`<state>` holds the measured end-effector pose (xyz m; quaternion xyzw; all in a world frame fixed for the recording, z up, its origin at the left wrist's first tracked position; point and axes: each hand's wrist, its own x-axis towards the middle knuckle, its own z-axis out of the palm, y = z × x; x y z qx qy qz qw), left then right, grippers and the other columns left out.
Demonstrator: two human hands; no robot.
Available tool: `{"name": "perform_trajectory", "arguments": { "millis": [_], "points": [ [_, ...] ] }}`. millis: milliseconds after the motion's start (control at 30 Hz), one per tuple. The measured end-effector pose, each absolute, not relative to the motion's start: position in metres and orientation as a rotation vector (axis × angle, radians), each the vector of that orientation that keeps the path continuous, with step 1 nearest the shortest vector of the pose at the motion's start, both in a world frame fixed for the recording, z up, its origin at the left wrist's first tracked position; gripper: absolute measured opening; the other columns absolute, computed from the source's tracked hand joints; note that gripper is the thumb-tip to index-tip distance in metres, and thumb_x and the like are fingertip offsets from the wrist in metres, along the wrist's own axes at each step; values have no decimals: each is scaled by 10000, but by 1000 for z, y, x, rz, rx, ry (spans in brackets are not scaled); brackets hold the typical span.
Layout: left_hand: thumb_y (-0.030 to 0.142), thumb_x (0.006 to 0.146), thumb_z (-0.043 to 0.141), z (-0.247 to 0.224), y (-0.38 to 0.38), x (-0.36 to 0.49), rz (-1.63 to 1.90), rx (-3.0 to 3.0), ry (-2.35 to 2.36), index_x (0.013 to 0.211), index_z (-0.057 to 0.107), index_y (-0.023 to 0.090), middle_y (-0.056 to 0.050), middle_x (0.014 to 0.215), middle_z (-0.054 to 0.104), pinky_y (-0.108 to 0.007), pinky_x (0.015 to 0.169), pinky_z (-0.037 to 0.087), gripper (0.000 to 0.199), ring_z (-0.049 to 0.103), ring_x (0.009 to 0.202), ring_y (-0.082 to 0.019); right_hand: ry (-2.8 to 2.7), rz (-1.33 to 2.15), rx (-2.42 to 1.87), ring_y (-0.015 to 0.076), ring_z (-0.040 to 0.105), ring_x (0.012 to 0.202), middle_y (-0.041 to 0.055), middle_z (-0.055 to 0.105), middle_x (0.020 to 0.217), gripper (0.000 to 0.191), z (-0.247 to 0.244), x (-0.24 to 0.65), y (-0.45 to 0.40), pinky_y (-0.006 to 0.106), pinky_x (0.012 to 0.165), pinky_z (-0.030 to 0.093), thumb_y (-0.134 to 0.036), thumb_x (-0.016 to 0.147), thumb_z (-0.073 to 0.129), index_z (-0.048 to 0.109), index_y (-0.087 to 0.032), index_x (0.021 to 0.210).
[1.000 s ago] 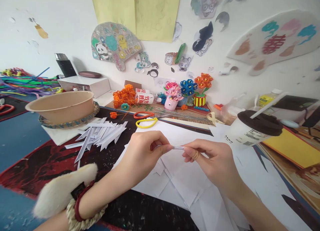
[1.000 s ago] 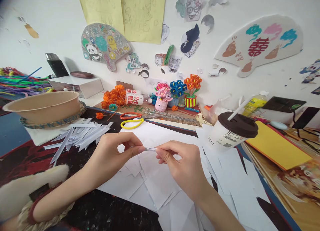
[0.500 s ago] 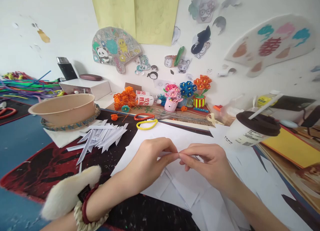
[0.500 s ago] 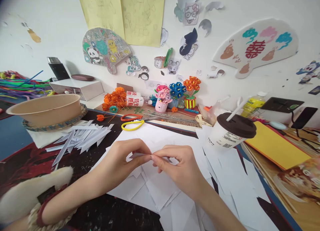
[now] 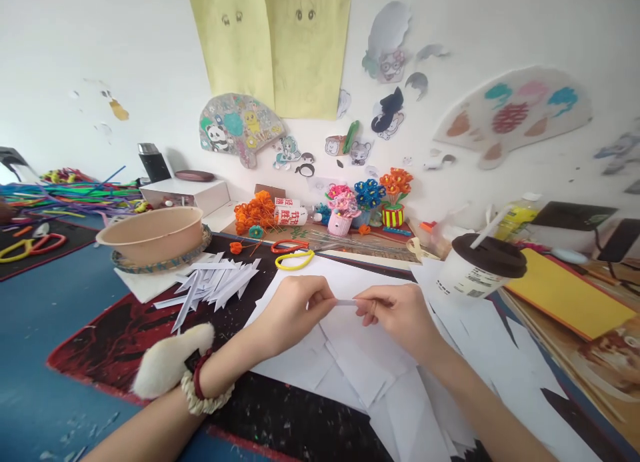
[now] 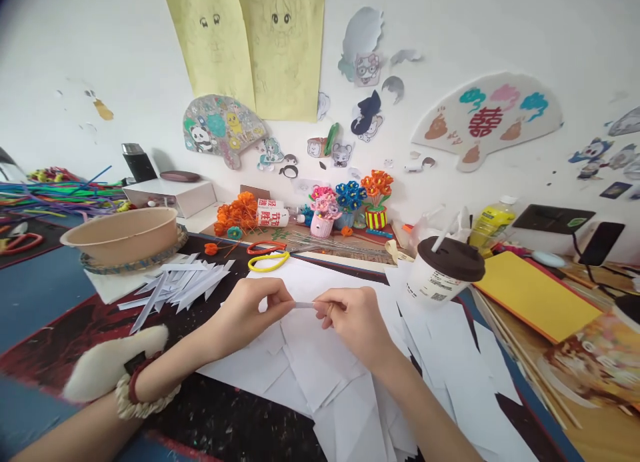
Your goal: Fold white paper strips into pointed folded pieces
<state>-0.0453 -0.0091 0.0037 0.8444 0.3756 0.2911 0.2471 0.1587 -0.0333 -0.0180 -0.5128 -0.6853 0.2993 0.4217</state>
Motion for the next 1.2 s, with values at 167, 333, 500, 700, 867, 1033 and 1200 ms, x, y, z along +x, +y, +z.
{"name": "perform_trajectory", "arguments": {
  "millis": [167, 333, 500, 700, 867, 1033, 1200],
  "points": [
    [134, 834, 585, 3, 1, -45, 789, 2404, 1052, 733, 643, 150, 9, 671, 647, -209, 602, 396, 118, 546, 605, -105, -1717, 677, -1266, 149, 589, 478, 15, 649, 597, 226, -23, 159, -26, 269, 483, 467, -187, 800, 541, 691, -187, 632],
    [116, 817, 585, 4, 4, -40, 790, 2479, 1036, 718, 611, 155, 4, 698, 635, -221, 620, 403, 109, 546, 633, -118, -1673, 669, -1257, 140, 567, 431, 12, 622, 543, 225, -22, 169, -16, 252, 433, 423, -178, 778, 542, 667, -181, 591],
    [197, 878, 519, 10, 7, -40, 834, 2506, 1057, 764, 590, 155, -23, 729, 618, -252, 632, 418, 141, 532, 668, -143, -1664, 754, -1204, 125, 558, 395, 17, 639, 535, 192, -20, 170, -7, 235, 406, 439, -193, 769, 554, 682, -161, 629],
    [254, 896, 531, 17, 4, -42, 803, 2517, 969, 881, 654, 171, -32, 840, 671, -245, 680, 442, 149, 573, 748, -143, -1739, 781, -1106, 137, 593, 467, 33, 688, 638, 164, -12, 158, -12, 255, 474, 490, -254, 796, 599, 737, -168, 774],
    [235, 863, 580, 10, 0, -35, 823, 2515, 1010, 752, 657, 161, -13, 713, 661, -226, 603, 420, 154, 554, 644, -129, -1769, 759, -1105, 131, 578, 465, 13, 662, 591, 170, -15, 146, -13, 254, 489, 490, -252, 797, 647, 707, -177, 657],
    [172, 828, 572, 17, 2, -50, 889, 2533, 1130, 701, 627, 164, 2, 702, 664, -213, 629, 420, 139, 576, 653, -125, -1713, 687, -1260, 107, 600, 577, -3, 655, 724, 193, -24, 171, -3, 260, 573, 519, -310, 897, 615, 655, -137, 818],
    [282, 870, 514, 34, 3, -116, 1115, 2413, 1545, 845, 655, 173, -50, 776, 702, -272, 647, 441, 180, 626, 693, -195, -1602, 598, -1451, 180, 642, 856, 68, 634, 1065, 260, -21, 226, -17, 358, 729, 552, -320, 936, 565, 593, -146, 1126]
  ]
}}
